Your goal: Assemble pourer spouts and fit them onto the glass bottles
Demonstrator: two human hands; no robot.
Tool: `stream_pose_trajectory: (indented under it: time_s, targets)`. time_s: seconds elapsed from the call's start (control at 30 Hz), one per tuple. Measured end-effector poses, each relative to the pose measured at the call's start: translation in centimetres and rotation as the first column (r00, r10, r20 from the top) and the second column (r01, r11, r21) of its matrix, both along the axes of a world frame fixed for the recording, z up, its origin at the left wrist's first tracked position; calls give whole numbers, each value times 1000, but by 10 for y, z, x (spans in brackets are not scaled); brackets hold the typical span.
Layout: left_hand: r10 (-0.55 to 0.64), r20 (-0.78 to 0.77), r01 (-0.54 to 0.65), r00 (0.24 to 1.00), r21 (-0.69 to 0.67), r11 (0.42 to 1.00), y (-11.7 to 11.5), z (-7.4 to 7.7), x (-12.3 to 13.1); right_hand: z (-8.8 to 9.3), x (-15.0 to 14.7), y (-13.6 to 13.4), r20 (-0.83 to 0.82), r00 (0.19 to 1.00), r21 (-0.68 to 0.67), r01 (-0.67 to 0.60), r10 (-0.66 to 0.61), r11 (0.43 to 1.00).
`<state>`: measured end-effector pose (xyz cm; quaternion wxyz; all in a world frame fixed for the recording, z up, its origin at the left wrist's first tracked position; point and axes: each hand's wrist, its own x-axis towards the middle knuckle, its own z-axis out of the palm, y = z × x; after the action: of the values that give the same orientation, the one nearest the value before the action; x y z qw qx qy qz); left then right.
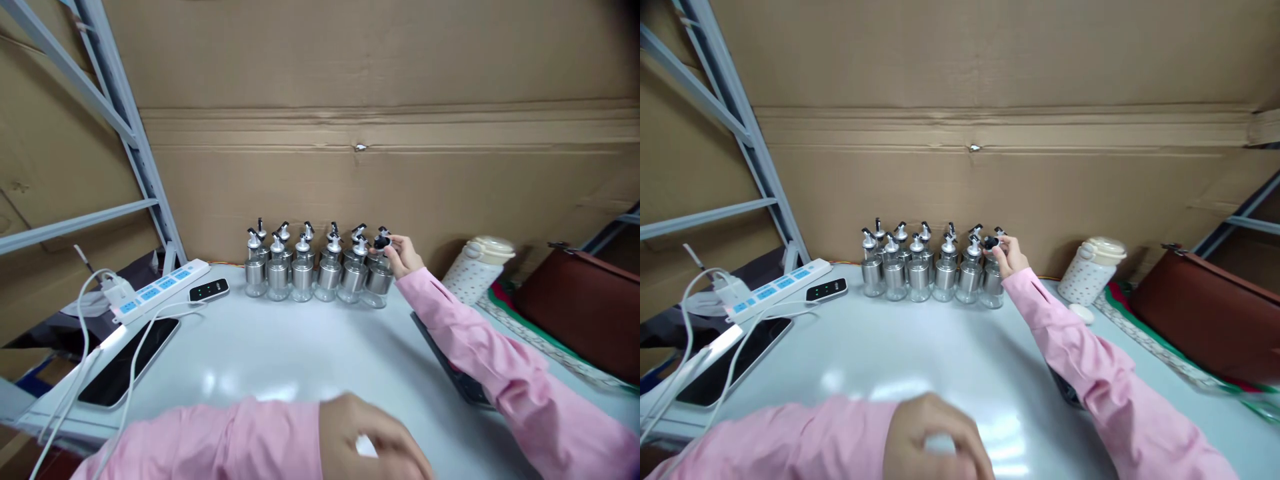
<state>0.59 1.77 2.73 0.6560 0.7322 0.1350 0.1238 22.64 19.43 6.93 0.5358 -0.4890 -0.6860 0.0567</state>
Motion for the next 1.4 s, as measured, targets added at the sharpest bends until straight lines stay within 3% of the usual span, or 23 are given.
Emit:
stream_pose_trajectory:
  time_s: [0.03,0.07,0.13,0.2,0.3,0.43,0.53,0.63,0.7,0.8,0.9,1.0,1.1,1.27,1.4]
  targets:
    - [98,12,-98,995,-17,995,17,-7,-3,1,-3,-5,-13,999,13,32,-32,999]
    - [297,31,-292,955,-107,950,33,-14,-6,-1,-7,-13,-4,998,28,59,-59,998]
    - [487,4,-465,874,-289,837,60,-28,-13,-9,-19,-33,99,994,62,33,-39,998]
    - [528,11,-500,849,-304,811,80,-38,-21,-23,-36,-57,317,935,62,-191,162,980]
    - [520,11,-495,854,-293,818,92,-44,-29,-48,-65,-84,471,785,49,-478,402,877]
    - [492,-10,-486,871,-177,856,93,-47,-30,-65,-86,-95,524,670,-95,-568,526,818]
    - [522,-25,-523,853,-37,852,89,-50,-24,-66,-88,-95,579,697,-19,-508,423,861]
    - [574,-34,-567,818,112,816,82,-51,-20,-64,-88,-98,648,744,143,-330,164,933]
    - [604,-31,-584,796,221,781,76,-49,-21,-65,-88,-102,705,708,182,-238,42,954]
    - [631,-9,-577,775,396,714,70,-45,-25,-70,-89,-107,764,644,114,-202,44,973]
    - [642,14,-545,767,544,639,70,-41,-30,-72,-88,-106,687,712,-72,-131,145,989]
    - [687,14,-530,726,649,546,76,-40,-33,-67,-84,-99,570,797,-278,-42,200,960]
    - [732,-25,-486,681,731,478,83,-42,-36,-63,-75,-86,582,782,-426,59,224,903]
    - [738,-145,-327,659,829,455,90,-47,-38,-71,-63,-60,672,702,-553,263,237,791]
    - [736,-229,-203,638,871,447,92,-49,-37,-73,-61,-51,687,696,-551,315,207,773]
